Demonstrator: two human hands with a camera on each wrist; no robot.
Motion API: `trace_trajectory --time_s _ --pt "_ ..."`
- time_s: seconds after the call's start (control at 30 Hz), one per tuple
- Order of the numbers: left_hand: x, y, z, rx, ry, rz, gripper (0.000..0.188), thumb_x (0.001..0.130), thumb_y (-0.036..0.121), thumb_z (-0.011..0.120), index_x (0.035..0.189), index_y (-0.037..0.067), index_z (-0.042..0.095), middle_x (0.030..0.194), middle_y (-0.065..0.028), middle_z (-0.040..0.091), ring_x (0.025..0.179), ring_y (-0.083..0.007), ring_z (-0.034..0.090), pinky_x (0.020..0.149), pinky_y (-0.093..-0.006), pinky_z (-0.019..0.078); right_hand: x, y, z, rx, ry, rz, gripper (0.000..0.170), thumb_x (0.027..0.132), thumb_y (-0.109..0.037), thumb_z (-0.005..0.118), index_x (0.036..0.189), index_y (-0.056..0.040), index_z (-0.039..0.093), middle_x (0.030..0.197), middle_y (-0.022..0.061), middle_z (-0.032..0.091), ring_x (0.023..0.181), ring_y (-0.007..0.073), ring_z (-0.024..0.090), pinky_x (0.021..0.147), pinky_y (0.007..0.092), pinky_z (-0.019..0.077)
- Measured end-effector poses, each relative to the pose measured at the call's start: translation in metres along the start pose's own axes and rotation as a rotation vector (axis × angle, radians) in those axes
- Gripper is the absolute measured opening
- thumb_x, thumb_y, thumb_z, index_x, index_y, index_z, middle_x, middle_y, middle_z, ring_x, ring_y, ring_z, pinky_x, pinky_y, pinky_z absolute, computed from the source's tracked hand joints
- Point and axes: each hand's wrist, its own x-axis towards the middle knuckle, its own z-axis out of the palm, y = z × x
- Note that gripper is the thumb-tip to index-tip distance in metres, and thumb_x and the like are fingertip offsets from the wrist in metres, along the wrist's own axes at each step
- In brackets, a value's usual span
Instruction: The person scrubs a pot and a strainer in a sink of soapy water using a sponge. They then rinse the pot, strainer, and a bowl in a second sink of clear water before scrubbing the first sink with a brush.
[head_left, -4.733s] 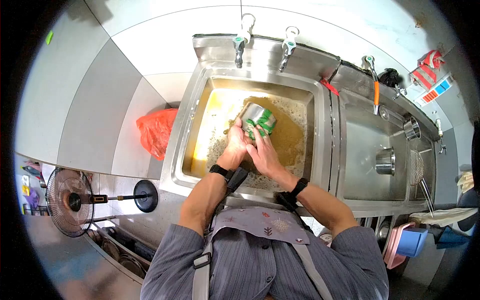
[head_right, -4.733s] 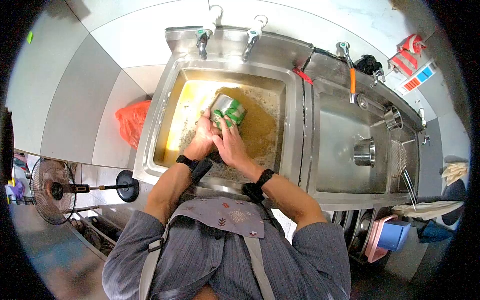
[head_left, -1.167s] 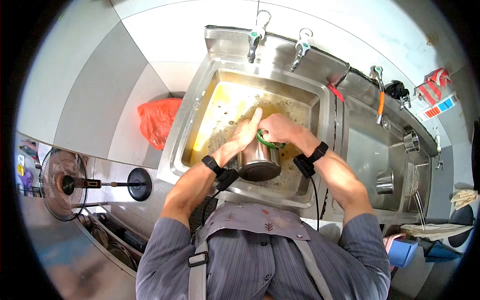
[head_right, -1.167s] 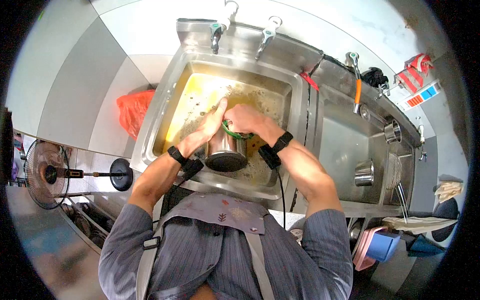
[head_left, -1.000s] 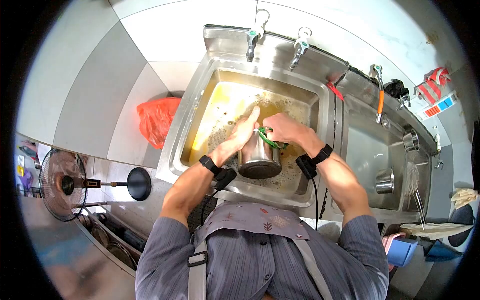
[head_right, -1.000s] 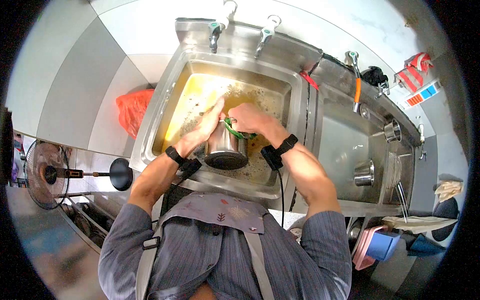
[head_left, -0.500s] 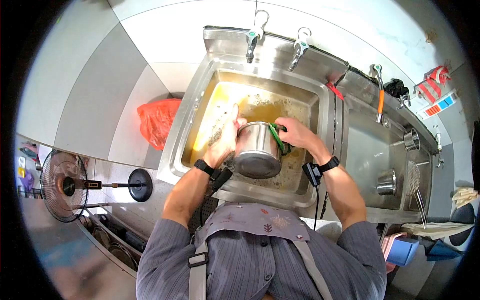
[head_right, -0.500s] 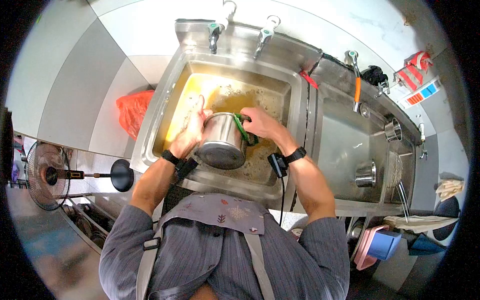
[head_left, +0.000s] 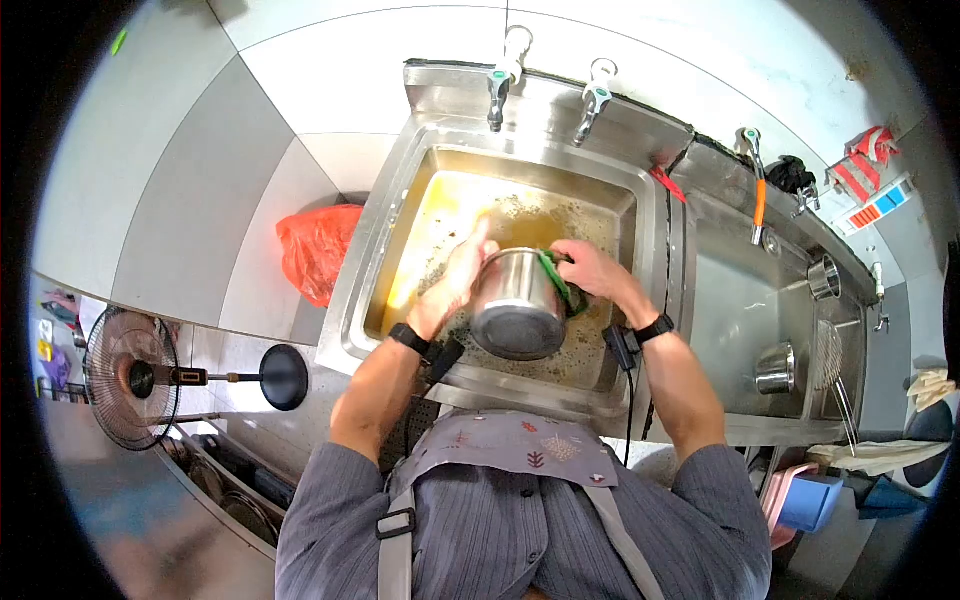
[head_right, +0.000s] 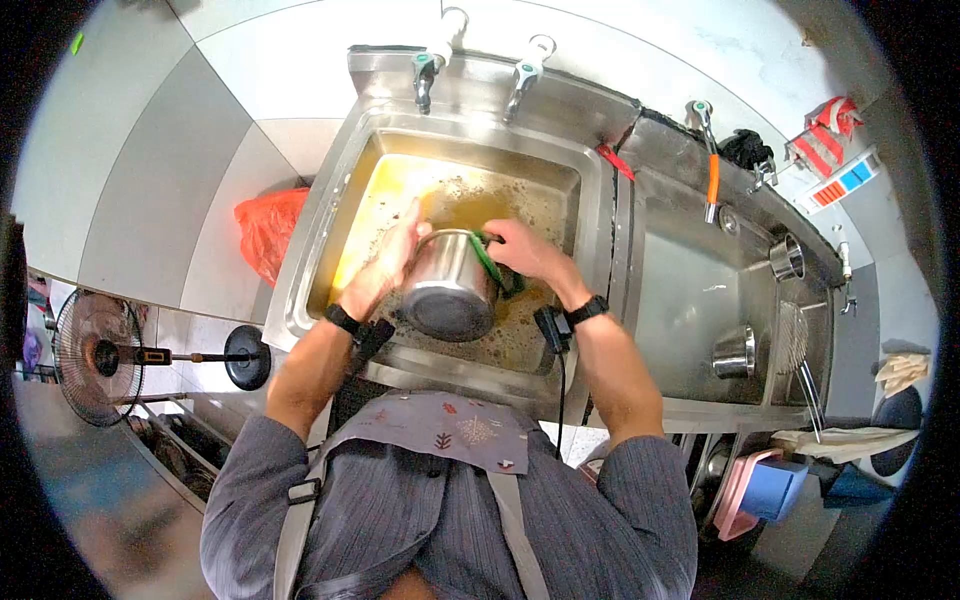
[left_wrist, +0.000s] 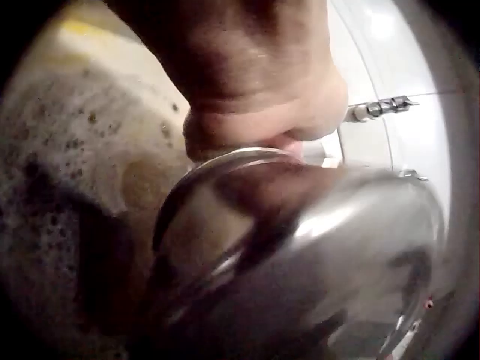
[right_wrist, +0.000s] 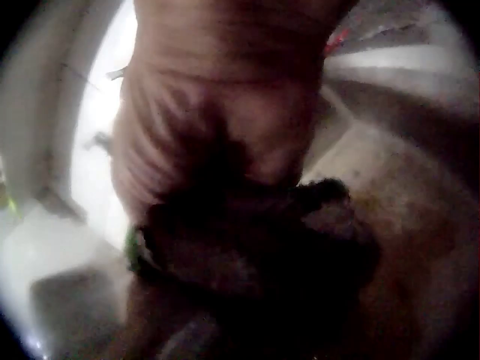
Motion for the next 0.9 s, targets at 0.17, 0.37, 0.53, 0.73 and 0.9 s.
trace_trajectory --time_s 0.17,0.37,0.53,0.73,0.9 --pt "-0.024 0.021 0.037 0.668 0.052 0.255 0.073 0.097 0.077 0.047 0.081 0.008 0.065 0.082 -0.0044 0.06 0.074 -0.0175 0.053 0.072 -0.034 0.0453 0.025 -0.046 0.007 -0.276 -0.233 -0.112 0.02 0.082 -0.017 0.06 0.092 0.0012 0.062 0.076 0.0183 0.061 0.069 0.0263 0.056 0.066 0.04 0.0456" --pt "-0.018 0.026 0.03 0.022 0.202 0.199 0.065 0.099 0.069 0.053 0.059 0.017 0.049 0.065 0.0026 0.046 0.061 -0.0109 0.038 0.055 -0.0294 0.0275 0.037 -0.027 -0.005 -0.121 -0.044 -0.141 0.024 0.092 -0.02 0.054 0.087 0.0033 0.057 0.076 0.0112 0.058 0.071 0.0231 0.054 0.067 0.0407 0.0447" --pt "0.037 -0.021 -0.012 -0.386 0.003 0.161 0.07 0.1 0.068 0.051 0.1 0.0 0.068 0.097 -0.0155 0.071 0.087 -0.0241 0.068 0.085 -0.0366 0.0585 0.023 0.02 0.015 0.033 0.267 0.015 0.037 0.106 -0.032 0.049 0.113 0.001 0.063 0.107 0.0112 0.068 0.099 0.022 0.063 0.088 0.0389 0.0505" --pt "-0.012 0.018 0.026 -0.723 -0.116 0.06 0.083 0.102 0.068 0.043 0.143 -0.004 0.049 0.13 -0.0212 0.065 0.112 -0.0312 0.067 0.103 -0.0444 0.0538 0.011 0.038 0.074 1.361 0.369 0.178 0.04 0.11 -0.033 0.046 0.137 -0.0064 0.059 0.14 0.0079 0.061 0.124 0.0227 0.06 0.106 0.0399 0.0487" --pt "0.028 -0.007 0.026 -0.678 0.354 0.315 0.081 0.101 0.064 0.052 0.142 -0.007 0.05 0.125 -0.0205 0.065 0.113 -0.027 0.063 0.097 -0.041 0.0542 0.014 0.022 0.108 1.568 0.503 0.425 0.036 0.109 -0.031 0.047 0.132 -0.0073 0.062 0.134 0.0073 0.065 0.12 0.0226 0.062 0.104 0.0418 0.051"
